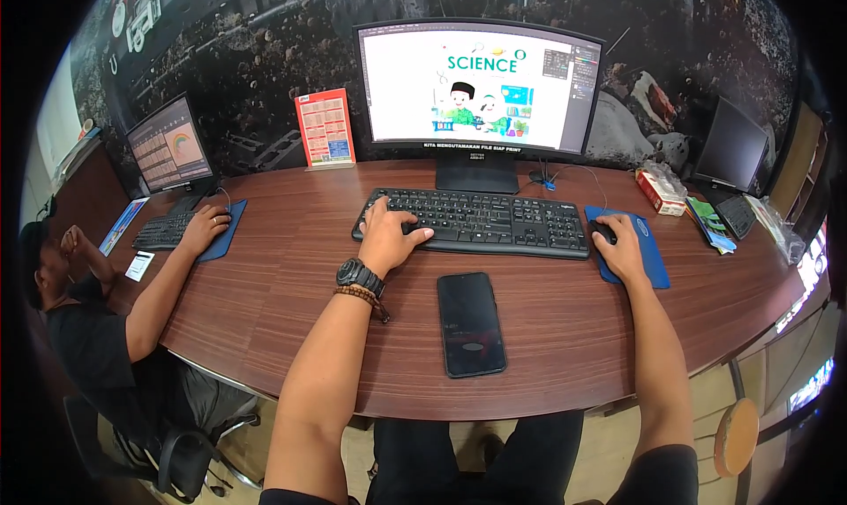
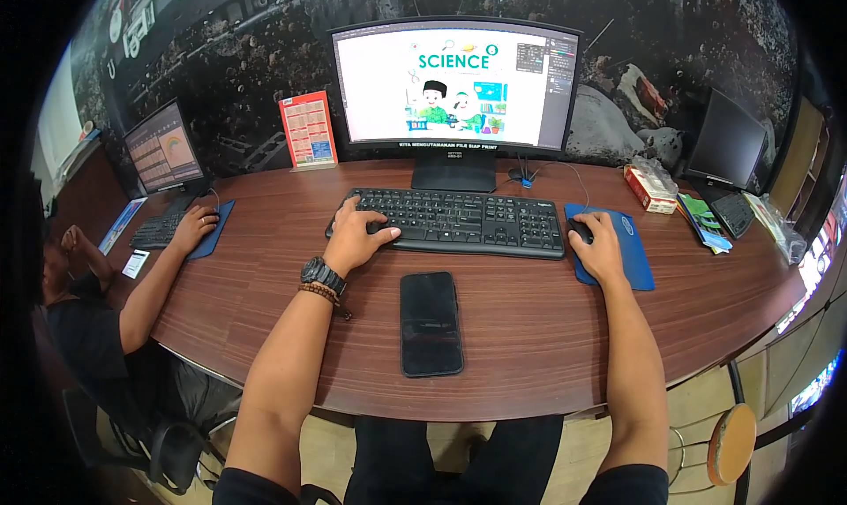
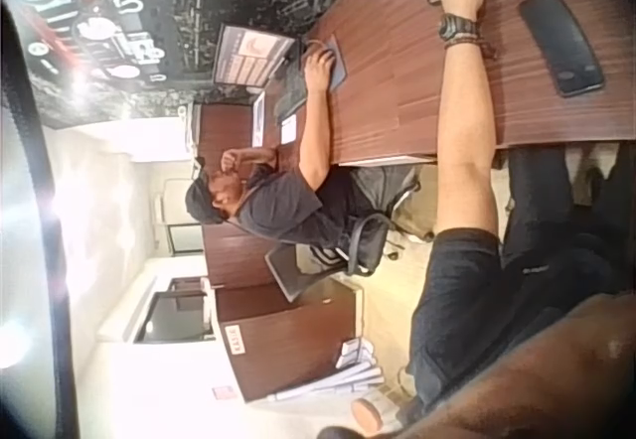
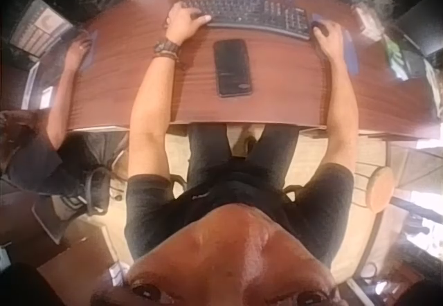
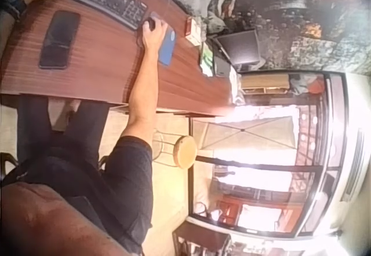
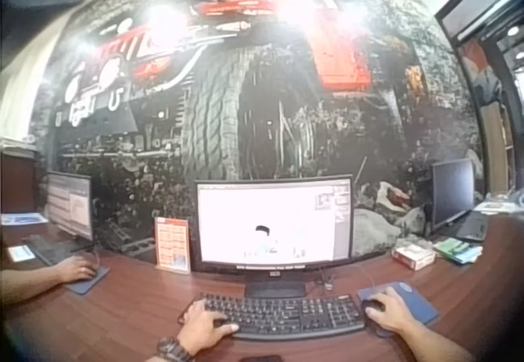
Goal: The user is using a computer to design a science-themed poster or digital asset in a graphic design software.
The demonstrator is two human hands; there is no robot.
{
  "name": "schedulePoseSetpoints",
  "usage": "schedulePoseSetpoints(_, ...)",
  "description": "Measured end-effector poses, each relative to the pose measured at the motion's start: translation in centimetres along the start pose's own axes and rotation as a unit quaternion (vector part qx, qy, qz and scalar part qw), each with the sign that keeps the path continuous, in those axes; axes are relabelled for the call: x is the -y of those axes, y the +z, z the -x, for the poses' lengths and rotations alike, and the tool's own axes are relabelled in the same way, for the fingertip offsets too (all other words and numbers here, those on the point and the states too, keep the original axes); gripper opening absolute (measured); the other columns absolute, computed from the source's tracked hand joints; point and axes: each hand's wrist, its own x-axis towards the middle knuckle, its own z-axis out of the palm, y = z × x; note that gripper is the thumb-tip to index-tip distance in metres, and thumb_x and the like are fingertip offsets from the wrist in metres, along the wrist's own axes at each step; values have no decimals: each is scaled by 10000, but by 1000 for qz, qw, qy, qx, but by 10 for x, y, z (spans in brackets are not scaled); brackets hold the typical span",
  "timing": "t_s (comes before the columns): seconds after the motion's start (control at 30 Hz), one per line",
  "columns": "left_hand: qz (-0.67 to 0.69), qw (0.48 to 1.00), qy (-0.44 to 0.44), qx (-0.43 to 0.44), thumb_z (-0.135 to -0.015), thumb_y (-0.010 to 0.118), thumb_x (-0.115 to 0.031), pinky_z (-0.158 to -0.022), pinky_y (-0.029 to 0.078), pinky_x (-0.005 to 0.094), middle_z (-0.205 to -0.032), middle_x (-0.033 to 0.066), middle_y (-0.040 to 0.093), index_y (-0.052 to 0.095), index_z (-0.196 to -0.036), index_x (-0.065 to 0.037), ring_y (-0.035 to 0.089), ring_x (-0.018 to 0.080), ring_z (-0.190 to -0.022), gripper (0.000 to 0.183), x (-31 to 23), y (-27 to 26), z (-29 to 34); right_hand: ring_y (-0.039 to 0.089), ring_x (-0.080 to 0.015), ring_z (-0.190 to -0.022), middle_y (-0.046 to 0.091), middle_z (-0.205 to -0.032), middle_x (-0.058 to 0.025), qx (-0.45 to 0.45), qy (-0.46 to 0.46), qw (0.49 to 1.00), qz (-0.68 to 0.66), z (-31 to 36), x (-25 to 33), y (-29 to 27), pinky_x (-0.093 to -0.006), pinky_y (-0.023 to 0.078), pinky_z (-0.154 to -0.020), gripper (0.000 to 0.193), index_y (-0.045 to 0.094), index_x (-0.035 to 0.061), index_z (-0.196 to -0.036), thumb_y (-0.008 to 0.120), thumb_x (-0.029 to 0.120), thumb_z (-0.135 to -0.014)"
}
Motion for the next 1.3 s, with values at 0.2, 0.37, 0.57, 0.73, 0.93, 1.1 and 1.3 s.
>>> schedulePoseSetpoints(0.2, -5, 1000, 2, -4, -820, 780, -458, -1126, 333, 540, -1451, 354, 424, 777, -1084, -103, 393, 479, -1373, 442, -1, 0, 0, 610, -360, -1093, 608, -1155, -161, -2, -3, 1000, -6, -1, 0, 1, -422, 492, -951, 327, 694, 36, -1117, 686, 185, -826)
schedulePoseSetpoints(0.37, 12, 999, -20, 31, -850, 747, -476, -1149, 224, 623, -1508, 317, 353, 768, -1115, -96, 299, 465, -1424, 464, -3, 0, -3, 611, -360, -1091, 608, -1158, -159, -5, -6, 1000, 0, -2, -2, 1, -422, 494, -948, 333, 693, 37, -1123, 692, 184, -824)
schedulePoseSetpoints(0.57, 5, 999, -14, -33, -859, 735, -474, -1146, 200, 636, -1509, 320, 337, 743, -1153, -70, 253, 467, -1431, 500, 1, 12, 1, 597, -359, -1121, 589, -1210, -164, 0, 29, 999, 20, 0, 3, -2, -426, 484, -964, 404, 682, 56, -1170, 723, 250, -819)
schedulePoseSetpoints(0.73, -28, 998, -46, -19, -845, 746, -496, -1147, 224, 579, -1495, 328, 351, 687, -1254, -85, 259, 462, -1429, 583, -2, 8, 3, 474, -368, -1254, 537, -1307, -153, 18, -8, 995, 99, 0, 13, -4, -461, 417, -1044, 551, 659, 107, -1253, 763, 376, -784)
schedulePoseSetpoints(0.93, -43, 998, -44, -1, -825, 758, -526, -1137, 206, 615, -1498, 333, 345, 643, -1314, -88, 250, 463, -1435, 667, -3, 7, 4, 468, -365, -1243, 537, -1308, -146, 21, -17, 995, 97, -2, 22, -6, -467, 401, -1053, 553, 658, 119, -1258, 768, 373, -779)
schedulePoseSetpoints(1.1, -42, 998, -48, 5, -823, 758, -531, -1140, 202, 611, -1501, 334, 342, 638, -1322, -89, 245, 463, -1438, 678, -4, 7, 4, 464, -364, -1245, 535, -1311, -145, 21, -13, 996, 86, -3, 23, -5, -467, 399, -1051, 561, 654, 122, -1263, 772, 368, -774)
schedulePoseSetpoints(1.3, -41, 998, -50, 5, -825, 756, -530, -1142, 194, 614, -1502, 328, 345, 636, -1322, -87, 245, 459, -1440, 676, -3, 8, 4, 462, -355, -1262, 538, -1311, -154, 34, -32, 994, 100, -3, 22, -4, -466, 354, -1084, 579, 642, 105, -1275, 773, 353, -768)
